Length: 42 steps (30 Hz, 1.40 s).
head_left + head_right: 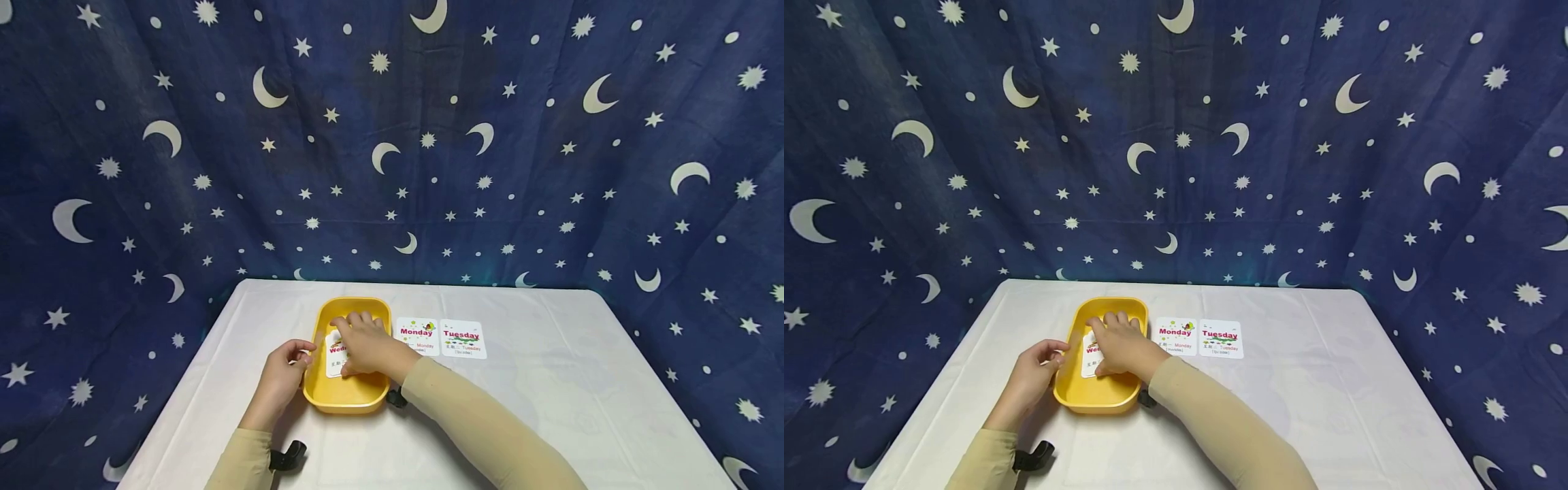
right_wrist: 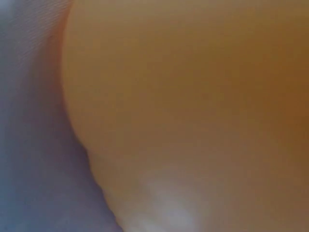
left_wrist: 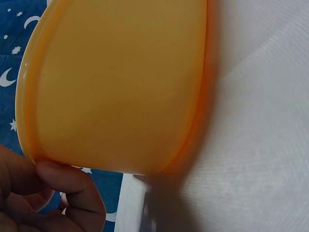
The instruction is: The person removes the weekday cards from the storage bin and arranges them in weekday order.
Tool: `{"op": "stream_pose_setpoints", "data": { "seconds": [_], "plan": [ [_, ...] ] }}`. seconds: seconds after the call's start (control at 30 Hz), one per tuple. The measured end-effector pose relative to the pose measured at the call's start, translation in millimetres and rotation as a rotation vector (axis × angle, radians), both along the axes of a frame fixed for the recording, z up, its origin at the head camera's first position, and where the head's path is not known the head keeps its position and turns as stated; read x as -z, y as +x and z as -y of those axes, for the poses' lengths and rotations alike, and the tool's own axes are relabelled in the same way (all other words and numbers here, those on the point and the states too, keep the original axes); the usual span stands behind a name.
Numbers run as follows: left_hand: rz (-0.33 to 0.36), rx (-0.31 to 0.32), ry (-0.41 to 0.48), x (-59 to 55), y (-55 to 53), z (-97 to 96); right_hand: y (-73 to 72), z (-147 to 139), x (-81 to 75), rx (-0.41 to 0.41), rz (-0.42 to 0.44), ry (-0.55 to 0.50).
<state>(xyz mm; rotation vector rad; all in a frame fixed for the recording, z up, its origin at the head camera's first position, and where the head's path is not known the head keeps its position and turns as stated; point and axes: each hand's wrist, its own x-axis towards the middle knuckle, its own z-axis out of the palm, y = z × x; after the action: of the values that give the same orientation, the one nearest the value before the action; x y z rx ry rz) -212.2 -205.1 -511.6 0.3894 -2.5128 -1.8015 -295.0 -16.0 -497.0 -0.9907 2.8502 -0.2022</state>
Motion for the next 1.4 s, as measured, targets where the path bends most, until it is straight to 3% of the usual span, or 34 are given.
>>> {"op": "stream_pose_setpoints", "data": {
  "seconds": [0.53,1.4],
  "plan": [
    [0.007,-0.007,0.014,1.3,0.4,2.4,-1.1,4,-1.9,0.024,0.043,0.076],
    [0.000,-0.011,-0.001,1.2,-0.7,0.0,-1.1,4,10.3,0.041,-0.022,0.070]
  ]
}}
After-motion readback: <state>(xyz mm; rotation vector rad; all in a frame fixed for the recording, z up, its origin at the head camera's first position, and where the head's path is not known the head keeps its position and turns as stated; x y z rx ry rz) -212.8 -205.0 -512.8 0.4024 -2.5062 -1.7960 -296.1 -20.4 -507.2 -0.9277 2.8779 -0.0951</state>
